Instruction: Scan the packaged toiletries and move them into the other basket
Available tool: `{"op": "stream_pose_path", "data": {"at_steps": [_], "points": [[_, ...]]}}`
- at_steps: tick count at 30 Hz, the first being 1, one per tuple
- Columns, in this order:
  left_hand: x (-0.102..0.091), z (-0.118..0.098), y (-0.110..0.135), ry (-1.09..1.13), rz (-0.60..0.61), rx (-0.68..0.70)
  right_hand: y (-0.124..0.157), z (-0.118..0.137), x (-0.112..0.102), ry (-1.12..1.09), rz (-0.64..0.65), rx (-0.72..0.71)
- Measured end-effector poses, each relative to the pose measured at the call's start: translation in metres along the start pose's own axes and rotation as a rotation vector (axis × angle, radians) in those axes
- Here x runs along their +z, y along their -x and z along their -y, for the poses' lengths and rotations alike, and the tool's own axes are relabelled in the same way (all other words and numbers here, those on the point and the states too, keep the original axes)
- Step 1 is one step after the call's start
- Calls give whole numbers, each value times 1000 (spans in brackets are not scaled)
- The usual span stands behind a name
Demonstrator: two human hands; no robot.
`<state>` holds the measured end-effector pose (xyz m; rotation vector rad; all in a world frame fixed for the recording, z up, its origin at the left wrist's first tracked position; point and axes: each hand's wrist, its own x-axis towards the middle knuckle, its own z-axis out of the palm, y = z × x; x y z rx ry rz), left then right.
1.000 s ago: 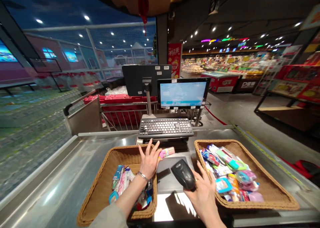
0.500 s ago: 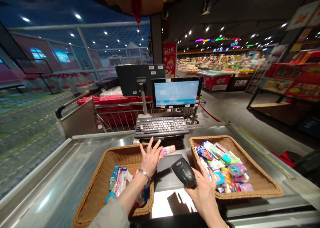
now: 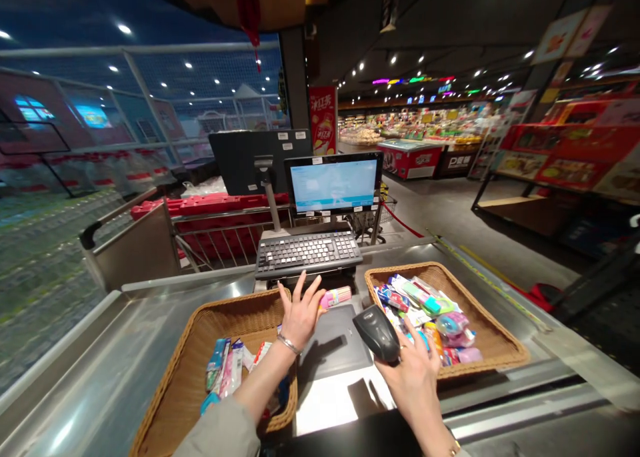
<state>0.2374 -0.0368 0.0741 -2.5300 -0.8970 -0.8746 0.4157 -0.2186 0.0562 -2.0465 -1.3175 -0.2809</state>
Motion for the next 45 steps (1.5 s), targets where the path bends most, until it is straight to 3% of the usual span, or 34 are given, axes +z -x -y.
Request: {"op": "stream_pose_path", "data": {"at_steps": [10, 27, 37, 41, 45], "points": [[10, -36, -25, 96, 6, 43, 1, -33, -6, 101, -188, 136], [45, -108, -53, 249, 145, 80, 10, -88, -30, 209, -301, 286], [66, -129, -63, 318, 174, 163, 15, -99, -44, 210, -308, 359], [72, -135, -68, 327, 201, 84, 16, -101, -45, 216, -307, 364], [69, -127, -70, 325, 218, 26, 14, -100, -43, 223, -305, 365]]}}
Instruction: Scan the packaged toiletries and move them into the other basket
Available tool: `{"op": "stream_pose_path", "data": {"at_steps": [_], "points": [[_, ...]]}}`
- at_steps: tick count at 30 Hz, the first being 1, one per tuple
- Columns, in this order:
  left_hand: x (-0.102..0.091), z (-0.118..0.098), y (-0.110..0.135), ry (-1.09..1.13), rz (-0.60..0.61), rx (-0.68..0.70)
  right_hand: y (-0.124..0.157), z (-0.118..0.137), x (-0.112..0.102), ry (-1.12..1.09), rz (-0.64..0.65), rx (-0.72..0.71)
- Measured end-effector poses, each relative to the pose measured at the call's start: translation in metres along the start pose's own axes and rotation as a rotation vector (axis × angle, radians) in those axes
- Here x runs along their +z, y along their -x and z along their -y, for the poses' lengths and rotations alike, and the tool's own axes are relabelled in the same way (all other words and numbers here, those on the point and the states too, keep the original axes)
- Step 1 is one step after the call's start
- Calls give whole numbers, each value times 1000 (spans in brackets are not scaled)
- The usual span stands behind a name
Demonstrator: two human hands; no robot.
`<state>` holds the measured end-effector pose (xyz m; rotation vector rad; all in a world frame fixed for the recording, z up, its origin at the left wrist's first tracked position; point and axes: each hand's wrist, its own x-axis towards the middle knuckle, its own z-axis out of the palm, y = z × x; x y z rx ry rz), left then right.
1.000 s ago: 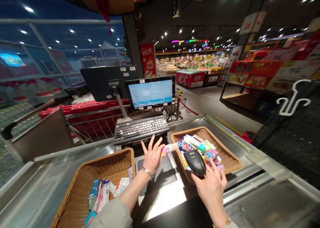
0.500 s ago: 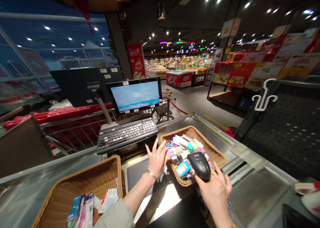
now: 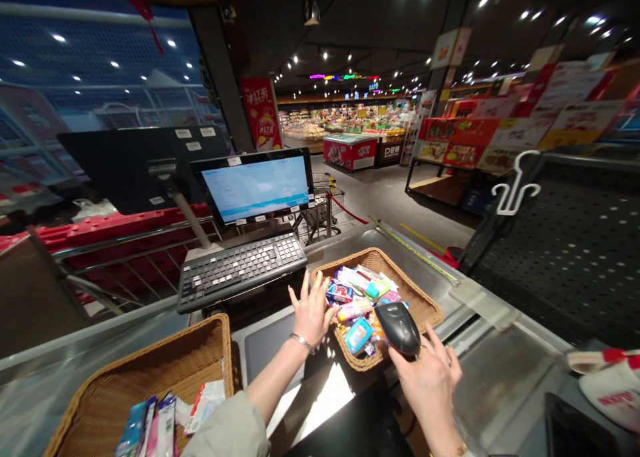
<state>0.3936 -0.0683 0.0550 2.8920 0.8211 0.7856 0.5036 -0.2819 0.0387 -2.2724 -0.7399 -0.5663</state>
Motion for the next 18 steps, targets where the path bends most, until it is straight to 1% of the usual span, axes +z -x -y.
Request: {"op": "stream_pose_path", "data": {"at_steps": [5, 10, 12, 18], "points": [[-14, 12, 10, 10, -19, -37, -3, 12, 9, -28, 53, -27], [-26, 26, 23, -27, -39, -71, -5, 32, 22, -95, 37, -63], [-31, 34, 30, -52, -37, -84, -5, 39, 27, -127, 25, -72], [-52, 60, 60, -78, -72, -141, 2, 66, 41, -208, 101, -172]]}}
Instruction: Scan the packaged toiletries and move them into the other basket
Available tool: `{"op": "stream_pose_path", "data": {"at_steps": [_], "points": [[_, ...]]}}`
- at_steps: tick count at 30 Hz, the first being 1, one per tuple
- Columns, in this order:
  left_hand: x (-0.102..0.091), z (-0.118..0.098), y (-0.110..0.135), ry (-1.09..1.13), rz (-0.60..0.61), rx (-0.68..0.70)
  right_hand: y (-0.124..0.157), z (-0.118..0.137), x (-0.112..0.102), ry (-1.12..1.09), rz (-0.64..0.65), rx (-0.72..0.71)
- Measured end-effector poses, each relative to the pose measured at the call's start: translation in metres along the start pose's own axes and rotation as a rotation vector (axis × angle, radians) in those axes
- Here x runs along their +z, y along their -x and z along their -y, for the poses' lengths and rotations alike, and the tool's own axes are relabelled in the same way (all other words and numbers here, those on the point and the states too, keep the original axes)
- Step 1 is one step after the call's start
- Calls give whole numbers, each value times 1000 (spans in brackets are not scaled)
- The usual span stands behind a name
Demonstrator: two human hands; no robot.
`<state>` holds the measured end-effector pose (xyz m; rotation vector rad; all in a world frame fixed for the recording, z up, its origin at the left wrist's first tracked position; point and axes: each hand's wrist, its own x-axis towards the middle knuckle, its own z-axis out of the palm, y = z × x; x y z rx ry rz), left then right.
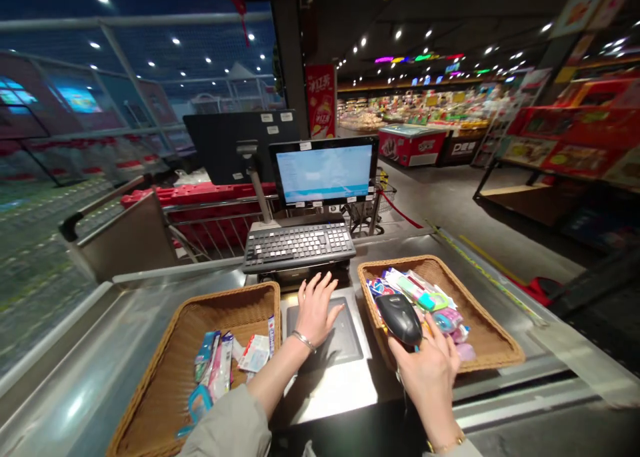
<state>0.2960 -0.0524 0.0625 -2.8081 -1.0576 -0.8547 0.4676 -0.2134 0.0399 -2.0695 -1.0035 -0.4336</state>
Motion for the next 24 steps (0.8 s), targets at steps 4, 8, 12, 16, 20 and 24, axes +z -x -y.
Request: {"op": "stream_pose_path", "data": {"at_steps": [4, 8, 12, 16, 20, 24], "points": [[-15, 21, 22, -22, -12, -59, 2, 22, 12, -18, 74, -89], [-28, 39, 46, -36, 8, -129, 6, 43, 24, -59, 116, -118], [-38, 55, 69, -52, 25, -204, 13, 59, 37, -99, 205, -168], [-49, 74, 91, -82, 36, -266, 20, 71, 47, -143, 239, -194], [-60, 98, 110, -122, 62, -317, 23, 82, 51, -158, 248, -191], [-67, 121, 128, -155, 97, -375, 27, 87, 53, -150, 255, -198]]}}
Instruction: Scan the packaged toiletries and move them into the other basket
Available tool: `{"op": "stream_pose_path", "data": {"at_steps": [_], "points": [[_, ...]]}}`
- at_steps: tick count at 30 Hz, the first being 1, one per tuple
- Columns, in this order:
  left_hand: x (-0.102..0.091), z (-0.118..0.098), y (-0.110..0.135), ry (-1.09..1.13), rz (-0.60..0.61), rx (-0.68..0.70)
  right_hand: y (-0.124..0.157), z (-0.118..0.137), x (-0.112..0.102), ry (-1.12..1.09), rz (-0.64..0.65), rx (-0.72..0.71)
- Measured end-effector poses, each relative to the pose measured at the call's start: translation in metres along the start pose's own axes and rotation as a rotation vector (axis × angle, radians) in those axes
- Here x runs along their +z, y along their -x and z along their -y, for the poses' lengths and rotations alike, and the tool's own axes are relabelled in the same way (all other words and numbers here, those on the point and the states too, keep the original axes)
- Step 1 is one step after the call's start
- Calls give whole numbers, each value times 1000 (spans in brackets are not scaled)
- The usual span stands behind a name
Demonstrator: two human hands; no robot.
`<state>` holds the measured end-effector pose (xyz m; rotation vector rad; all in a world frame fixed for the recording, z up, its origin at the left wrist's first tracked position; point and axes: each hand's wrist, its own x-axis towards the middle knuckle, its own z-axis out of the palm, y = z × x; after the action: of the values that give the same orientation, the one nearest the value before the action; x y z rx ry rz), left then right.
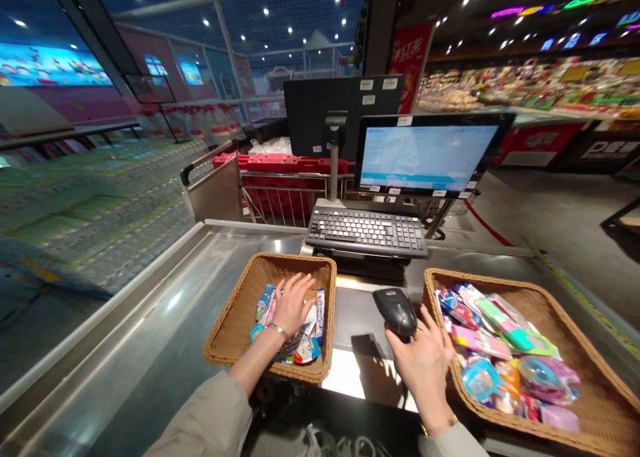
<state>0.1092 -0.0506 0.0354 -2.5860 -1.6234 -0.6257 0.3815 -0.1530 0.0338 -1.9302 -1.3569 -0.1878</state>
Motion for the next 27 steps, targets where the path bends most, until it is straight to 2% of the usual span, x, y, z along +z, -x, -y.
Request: {"op": "stream_pose_path", "data": {"at_steps": [6, 10, 12, 17, 23, 27], "points": [[5, 32, 9, -51, 146, -98, 3, 2, 3, 14, 41, -8], [11, 53, 6, -143, 346, -95, 6, 1, 3, 24, 49, 6], [16, 65, 5, -185, 451, -71, 8, 1, 3, 31, 60, 10], [33, 87, 2, -181, 585, 8, 9, -2, 4, 59, 78, 31], [54, 98, -8, -207, 723, 87, 6, -3, 1, 90, 37, 11], [70, 100, -13, -209, 772, 183, 6, -3, 0, 103, 32, 24]]}}
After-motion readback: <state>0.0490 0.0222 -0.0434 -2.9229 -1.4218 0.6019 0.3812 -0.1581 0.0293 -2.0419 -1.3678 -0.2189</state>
